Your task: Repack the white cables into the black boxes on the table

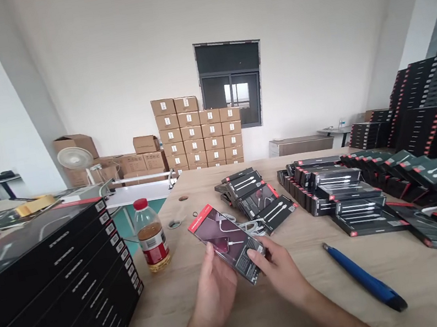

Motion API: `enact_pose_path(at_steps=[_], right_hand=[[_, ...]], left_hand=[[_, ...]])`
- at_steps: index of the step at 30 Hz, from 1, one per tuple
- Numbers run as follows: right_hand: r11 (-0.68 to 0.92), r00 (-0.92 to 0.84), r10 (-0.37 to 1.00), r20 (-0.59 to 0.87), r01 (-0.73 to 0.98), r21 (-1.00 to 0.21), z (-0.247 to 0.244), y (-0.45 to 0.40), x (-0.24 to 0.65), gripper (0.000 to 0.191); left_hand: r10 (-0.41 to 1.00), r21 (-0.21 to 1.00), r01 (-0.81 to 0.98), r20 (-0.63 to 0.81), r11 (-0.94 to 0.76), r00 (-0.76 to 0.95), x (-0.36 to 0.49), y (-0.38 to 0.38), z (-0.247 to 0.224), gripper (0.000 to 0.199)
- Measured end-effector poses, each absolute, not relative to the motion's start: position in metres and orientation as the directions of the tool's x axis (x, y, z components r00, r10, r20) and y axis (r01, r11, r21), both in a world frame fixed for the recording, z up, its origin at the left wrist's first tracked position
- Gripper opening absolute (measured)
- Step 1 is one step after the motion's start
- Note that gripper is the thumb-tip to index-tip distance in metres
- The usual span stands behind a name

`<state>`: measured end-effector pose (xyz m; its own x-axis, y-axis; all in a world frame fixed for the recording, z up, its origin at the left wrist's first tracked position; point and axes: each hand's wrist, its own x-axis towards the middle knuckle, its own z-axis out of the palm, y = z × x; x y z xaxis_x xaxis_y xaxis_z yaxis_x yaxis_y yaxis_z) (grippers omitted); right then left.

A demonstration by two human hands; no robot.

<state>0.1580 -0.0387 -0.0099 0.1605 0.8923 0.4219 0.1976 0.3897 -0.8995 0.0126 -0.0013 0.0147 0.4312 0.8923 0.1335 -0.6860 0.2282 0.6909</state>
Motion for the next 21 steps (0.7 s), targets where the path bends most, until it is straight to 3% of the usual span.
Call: enact_pose_path(at_steps=[6, 10, 15, 21], right_hand=[[0.352, 0.153, 0.869, 0.47, 0.476, -0.806, -0.006, -0.039, 0.165, 0.047], [0.289, 0.123, 0.886, 0.447, 0.608, -0.74, -0.007, -0.04, 0.169, 0.051], [0.239, 0.235, 0.891, 0.39, 0.489, -0.839, -0.008, -0.037, 0.188, 0.058], [0.183, 0.265, 0.932, 0.249, 0.25, -0.951, -0.013, -0.025, 0.192, 0.066]], left_hand=[[0.918, 0.891, -0.41, -0.016, 0.193, 0.396, 0.023, -0.009, 0.002, 0.057], [0.946, 0.914, -0.366, -0.05, 0.172, 0.321, 0.021, -0.006, 0.005, 0.052], [0.943, 0.878, -0.433, -0.057, 0.204, 0.328, 0.006, 0.002, 0.013, 0.042], [0.721, 0.864, -0.354, -0.014, 0.357, 0.693, -0.01, -0.007, 0.02, 0.038]])
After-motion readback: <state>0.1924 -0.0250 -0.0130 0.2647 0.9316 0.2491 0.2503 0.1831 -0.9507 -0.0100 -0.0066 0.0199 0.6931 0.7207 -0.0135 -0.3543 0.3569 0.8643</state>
